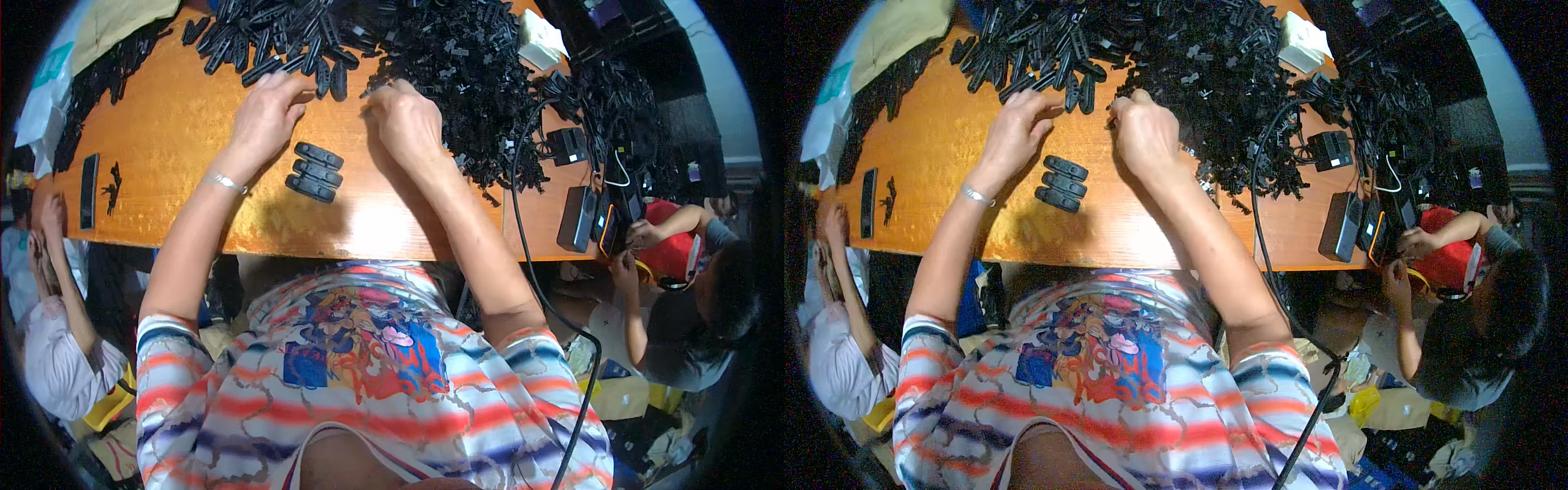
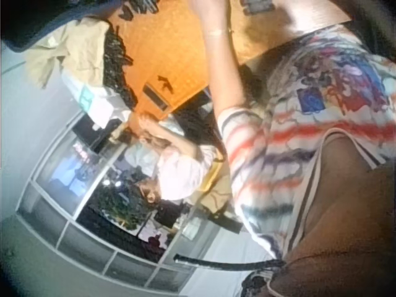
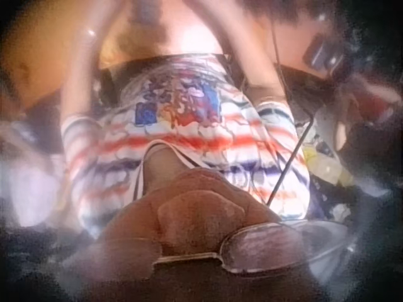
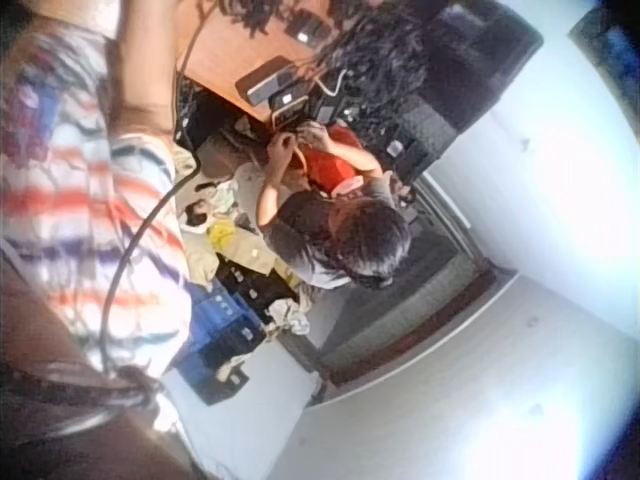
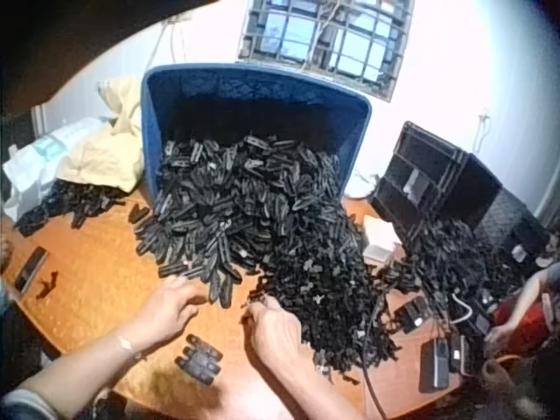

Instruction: The person repeatedly picks up plastic base parts and small plastic components from the table and attaches the small components into the bases by hand.

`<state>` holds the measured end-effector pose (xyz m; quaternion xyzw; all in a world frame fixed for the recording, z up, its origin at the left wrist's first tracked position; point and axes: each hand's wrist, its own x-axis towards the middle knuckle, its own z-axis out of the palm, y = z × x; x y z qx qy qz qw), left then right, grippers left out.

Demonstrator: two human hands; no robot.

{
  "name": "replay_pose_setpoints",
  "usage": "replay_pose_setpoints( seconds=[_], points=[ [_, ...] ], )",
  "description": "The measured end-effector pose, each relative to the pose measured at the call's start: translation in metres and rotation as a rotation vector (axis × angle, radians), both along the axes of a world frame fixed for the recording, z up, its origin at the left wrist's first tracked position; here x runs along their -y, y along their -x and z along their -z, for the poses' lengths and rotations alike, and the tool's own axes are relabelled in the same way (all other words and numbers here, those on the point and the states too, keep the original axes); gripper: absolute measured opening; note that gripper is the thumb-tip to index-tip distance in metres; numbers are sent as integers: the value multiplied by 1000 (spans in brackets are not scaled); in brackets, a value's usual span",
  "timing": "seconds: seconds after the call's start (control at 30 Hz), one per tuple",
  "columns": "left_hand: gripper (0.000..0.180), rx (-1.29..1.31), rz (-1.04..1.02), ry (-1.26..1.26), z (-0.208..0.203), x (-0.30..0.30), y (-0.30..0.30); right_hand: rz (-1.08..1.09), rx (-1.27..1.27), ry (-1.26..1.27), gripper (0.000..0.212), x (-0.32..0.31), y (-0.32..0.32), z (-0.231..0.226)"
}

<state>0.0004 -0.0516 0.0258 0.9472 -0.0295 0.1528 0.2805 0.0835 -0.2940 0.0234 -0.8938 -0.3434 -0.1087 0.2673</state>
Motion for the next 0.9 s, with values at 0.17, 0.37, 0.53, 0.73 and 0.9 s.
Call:
replay_pose_setpoints(
  seconds=[0.17, 0.37, 0.53, 0.73, 0.9],
  points=[
    [33, 243, 139, -367, -2, -4, -33, -87, -33, 391, 15, -25, -10, -2],
    [22, 306, 269, -433, -4, -1, -48, -88, 5, 251, 17, -29, -9, 11],
    [19, 269, 279, -413, 7, 1, -40, -147, 2, 141, 17, -30, 2, 7],
    [24, 43, 216, -360, 9, 7, -15, -170, 19, 144, 17, -25, 6, 13],
    [23, 108, 276, -188, 10, 12, 3, -160, -33, 176, 16, -21, 6, 13]
  ],
)
